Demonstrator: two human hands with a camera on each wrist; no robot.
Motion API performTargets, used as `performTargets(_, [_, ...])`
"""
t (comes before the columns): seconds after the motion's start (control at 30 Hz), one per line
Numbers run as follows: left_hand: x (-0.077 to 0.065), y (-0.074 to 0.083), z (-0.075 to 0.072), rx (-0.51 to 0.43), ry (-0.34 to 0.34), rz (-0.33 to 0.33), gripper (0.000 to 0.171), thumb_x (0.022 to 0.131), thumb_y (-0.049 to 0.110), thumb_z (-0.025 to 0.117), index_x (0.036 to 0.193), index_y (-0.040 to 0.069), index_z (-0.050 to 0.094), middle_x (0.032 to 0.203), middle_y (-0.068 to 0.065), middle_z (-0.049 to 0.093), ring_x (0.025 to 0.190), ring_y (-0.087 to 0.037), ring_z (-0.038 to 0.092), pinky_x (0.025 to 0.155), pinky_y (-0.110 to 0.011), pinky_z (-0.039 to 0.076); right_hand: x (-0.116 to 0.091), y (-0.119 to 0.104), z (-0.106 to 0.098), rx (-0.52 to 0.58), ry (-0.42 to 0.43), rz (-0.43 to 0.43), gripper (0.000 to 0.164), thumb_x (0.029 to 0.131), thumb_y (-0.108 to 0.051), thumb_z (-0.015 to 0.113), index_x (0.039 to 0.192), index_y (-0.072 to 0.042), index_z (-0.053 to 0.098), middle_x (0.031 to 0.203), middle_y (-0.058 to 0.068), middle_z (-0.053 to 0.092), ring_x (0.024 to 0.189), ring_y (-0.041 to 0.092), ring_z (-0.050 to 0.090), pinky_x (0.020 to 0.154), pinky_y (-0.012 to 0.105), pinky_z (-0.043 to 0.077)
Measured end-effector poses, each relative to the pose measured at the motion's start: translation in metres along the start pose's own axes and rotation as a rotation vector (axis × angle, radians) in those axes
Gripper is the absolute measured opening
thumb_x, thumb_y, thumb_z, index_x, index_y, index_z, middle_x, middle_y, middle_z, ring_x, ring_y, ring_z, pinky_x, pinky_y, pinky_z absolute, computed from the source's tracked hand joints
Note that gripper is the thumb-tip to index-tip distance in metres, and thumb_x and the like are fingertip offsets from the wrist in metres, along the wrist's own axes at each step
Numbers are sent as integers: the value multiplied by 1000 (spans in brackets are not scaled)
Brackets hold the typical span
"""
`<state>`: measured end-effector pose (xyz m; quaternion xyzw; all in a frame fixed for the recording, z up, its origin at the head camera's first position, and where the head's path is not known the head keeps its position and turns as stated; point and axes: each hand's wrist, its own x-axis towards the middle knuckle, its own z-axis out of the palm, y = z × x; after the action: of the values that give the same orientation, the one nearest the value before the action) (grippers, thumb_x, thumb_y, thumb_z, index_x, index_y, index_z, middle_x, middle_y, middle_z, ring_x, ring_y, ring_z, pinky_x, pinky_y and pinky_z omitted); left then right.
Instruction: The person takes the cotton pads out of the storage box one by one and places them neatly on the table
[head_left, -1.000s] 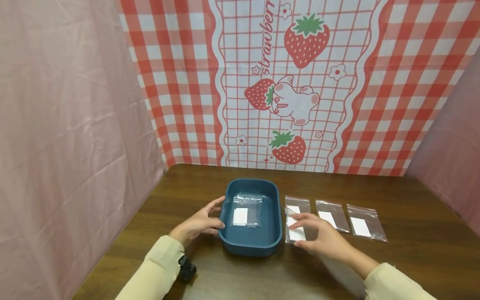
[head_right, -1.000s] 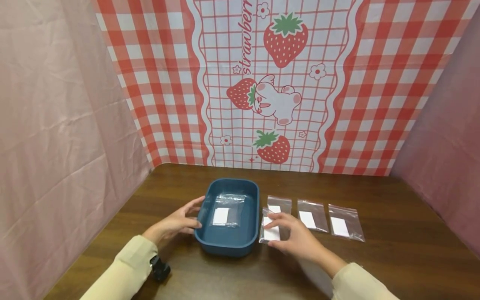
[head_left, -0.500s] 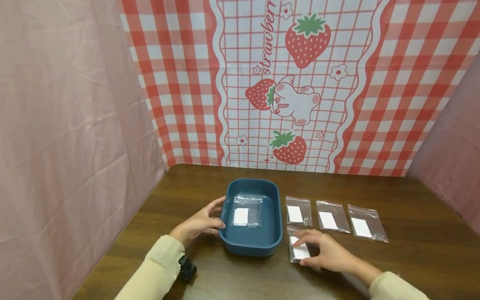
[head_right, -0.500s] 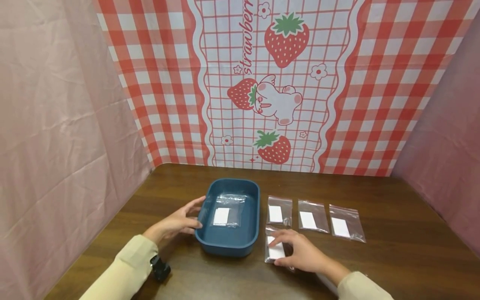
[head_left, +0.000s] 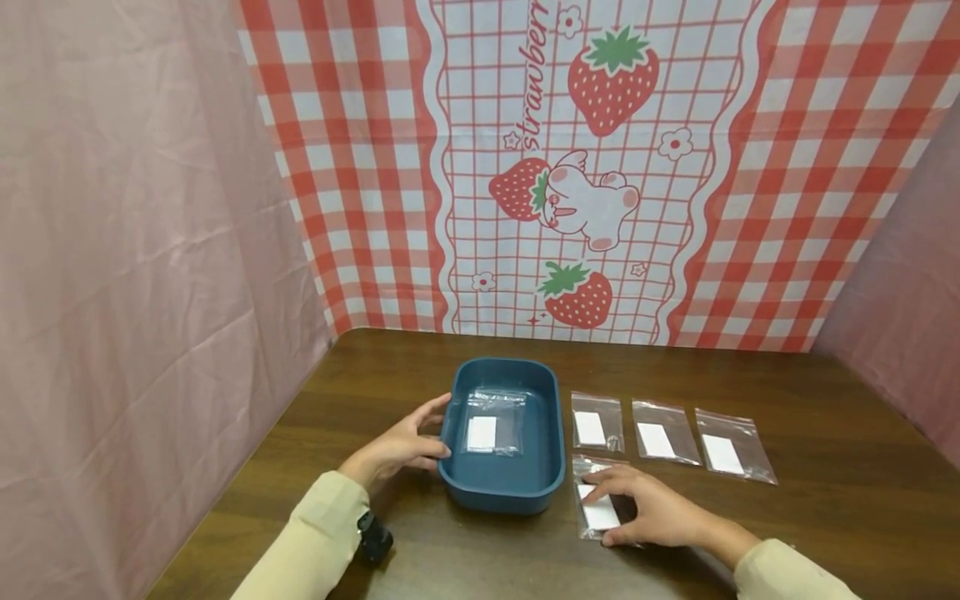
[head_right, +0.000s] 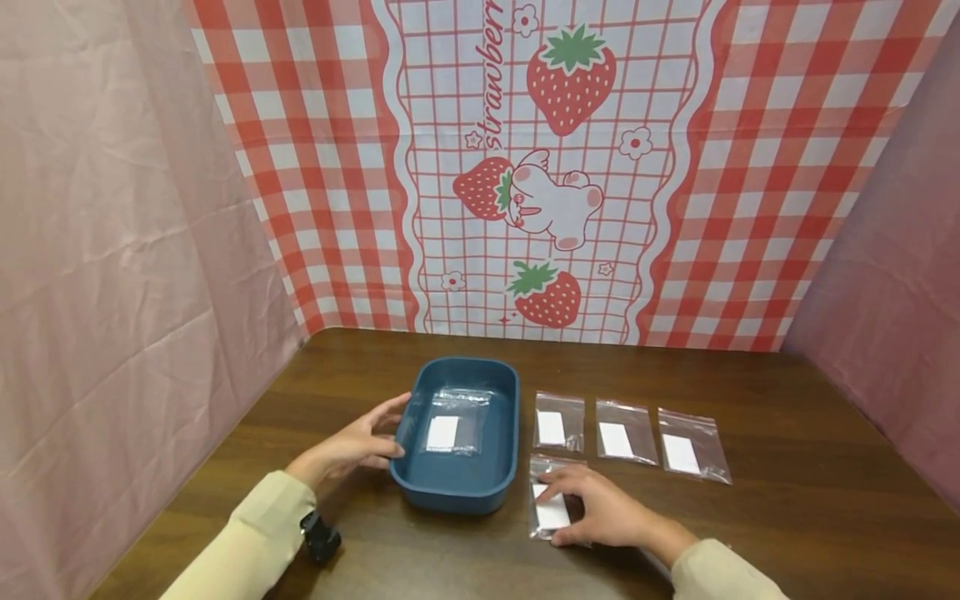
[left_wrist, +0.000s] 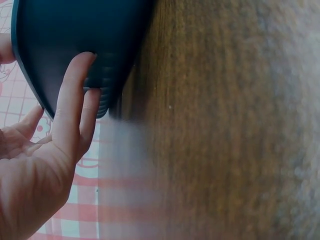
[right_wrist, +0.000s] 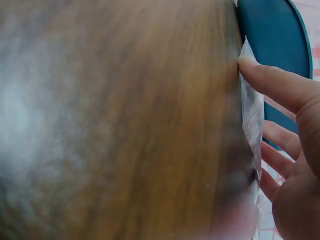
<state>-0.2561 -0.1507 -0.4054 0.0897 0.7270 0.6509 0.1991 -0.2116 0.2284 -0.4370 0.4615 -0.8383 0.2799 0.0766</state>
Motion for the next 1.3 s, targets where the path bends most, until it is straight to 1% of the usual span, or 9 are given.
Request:
performTargets(0.13, [0,0,0,-2,-1,2,87,77,-5,66,148,18,23,140,-24,29,93,-28,59,72,-43,53,0,0,1,-12,3,-12,40,69,-36,79,105,-24,66,119,10,59,108,32,51,86,46,42])
performTargets(0.37, [0,-1,0,-5,-6,3,86,76,-5,65,148,18,23,140,-25,28,94,-28,59,71,-42,53,1,-5,-1,-12,-3,46,42,68,-39,79,104,-24,66,119,9,59,108,34,51,84,50,42])
performTargets(0.47, [-1,0,0,-5,-3,3,86,77,-5,65,148,18,23,140,-25,28,91,-27,59,72,-42,53,4,-7,-3,-6,22,58,42,68,-37,80,104,-22,66,117,8,60,108,31,52,85,46,43])
performTargets(0.6, [-1,0,0,-5,1,-1,86,77,-5,65,148,19,23,140,-25,28,90,-26,59,72,-42,53,8,-11,-7,21,77,71,42,69,-31,81,106,-15,66,113,7,62,106,23,55,87,39,45])
performTargets(0.77, [-1,1,0,-5,-1,0,86,77,-5,66,148,19,23,140,-24,28,91,-27,59,72,-42,53,15,-13,-14,87,137,148,42,73,-27,79,109,-10,65,111,2,63,105,15,55,87,35,46])
performTargets(0.9, [0,1,-1,-6,-4,2,86,77,-5,65,148,19,23,140,-24,28,91,-27,60,72,-43,53,22,-13,-17,159,176,196,43,74,-24,78,111,-7,64,110,3,64,104,13,56,87,32,45])
performTargets(0.97, [0,0,-1,-6,-5,2,86,77,-5,66,148,19,23,140,-24,29,90,-26,59,72,-43,53,25,-13,-17,197,196,229,42,74,-22,78,111,-6,64,109,5,64,104,15,57,88,31,45])
performTargets(1.13, [1,0,-1,-11,-5,4,86,77,-5,65,148,19,23,140,-24,29,88,-25,59,71,-42,53,36,-16,-19,239,234,329,44,73,-21,79,112,-5,64,110,5,63,104,23,56,88,40,45])
performTargets(1.3, [0,1,-1,-18,-6,2,86,77,-6,65,148,18,23,140,-24,29,88,-25,60,71,-42,54,49,-17,-22,306,246,369,44,75,-19,78,114,-3,62,113,8,63,105,34,55,89,46,45])
